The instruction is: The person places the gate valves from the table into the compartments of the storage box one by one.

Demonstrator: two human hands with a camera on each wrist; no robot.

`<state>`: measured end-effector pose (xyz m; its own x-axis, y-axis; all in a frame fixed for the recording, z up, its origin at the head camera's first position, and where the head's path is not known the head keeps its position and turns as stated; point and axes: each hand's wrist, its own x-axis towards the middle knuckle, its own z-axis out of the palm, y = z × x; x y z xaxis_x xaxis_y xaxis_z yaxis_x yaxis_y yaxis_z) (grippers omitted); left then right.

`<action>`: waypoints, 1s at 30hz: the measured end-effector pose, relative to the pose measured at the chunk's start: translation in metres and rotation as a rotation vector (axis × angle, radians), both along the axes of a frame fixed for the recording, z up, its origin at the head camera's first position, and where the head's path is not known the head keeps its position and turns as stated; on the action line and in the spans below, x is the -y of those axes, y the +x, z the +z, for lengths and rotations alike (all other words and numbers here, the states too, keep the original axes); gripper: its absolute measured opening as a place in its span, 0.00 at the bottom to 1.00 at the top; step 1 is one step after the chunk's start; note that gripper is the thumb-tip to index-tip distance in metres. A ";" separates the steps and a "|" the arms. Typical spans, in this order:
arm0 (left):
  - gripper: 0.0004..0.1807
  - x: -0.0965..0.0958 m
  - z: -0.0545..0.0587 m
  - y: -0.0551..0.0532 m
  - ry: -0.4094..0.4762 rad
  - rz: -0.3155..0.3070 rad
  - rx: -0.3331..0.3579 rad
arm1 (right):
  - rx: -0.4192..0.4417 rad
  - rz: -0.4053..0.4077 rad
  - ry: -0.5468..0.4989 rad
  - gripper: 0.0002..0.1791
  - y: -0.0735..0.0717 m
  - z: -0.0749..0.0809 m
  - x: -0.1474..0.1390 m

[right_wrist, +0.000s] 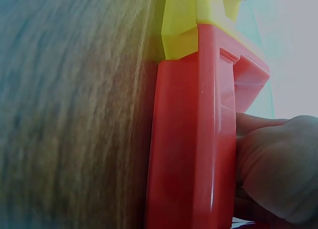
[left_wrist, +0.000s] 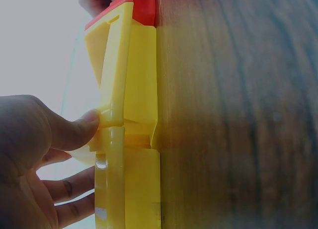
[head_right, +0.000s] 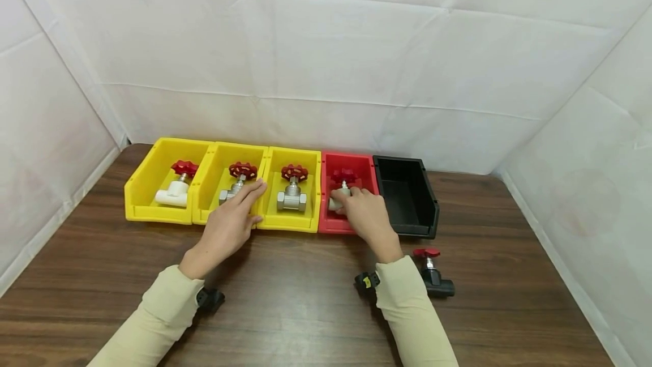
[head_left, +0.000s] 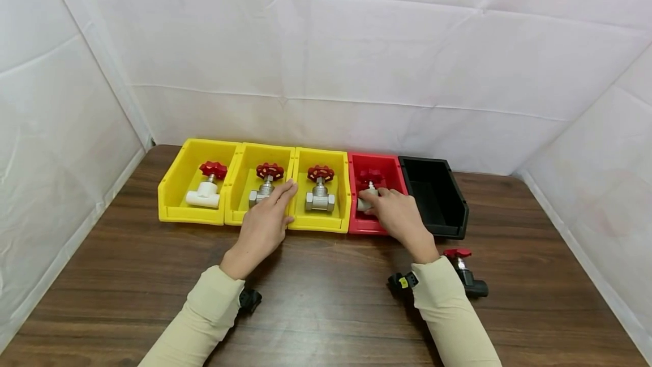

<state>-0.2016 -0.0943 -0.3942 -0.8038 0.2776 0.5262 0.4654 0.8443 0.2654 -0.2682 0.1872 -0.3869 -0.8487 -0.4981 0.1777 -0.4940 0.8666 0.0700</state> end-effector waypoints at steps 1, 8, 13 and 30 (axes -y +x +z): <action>0.33 0.000 0.000 0.000 0.001 0.001 0.002 | 0.002 -0.001 -0.001 0.20 0.000 0.000 0.000; 0.33 0.000 0.000 0.000 -0.007 0.003 0.018 | 0.028 -0.008 -0.005 0.20 0.000 0.001 0.001; 0.33 0.000 0.001 0.000 -0.011 0.002 0.008 | 0.046 -0.019 0.008 0.20 0.001 0.002 0.003; 0.33 0.000 0.001 0.001 -0.010 0.007 0.016 | 0.092 -0.072 0.042 0.20 0.002 0.004 0.006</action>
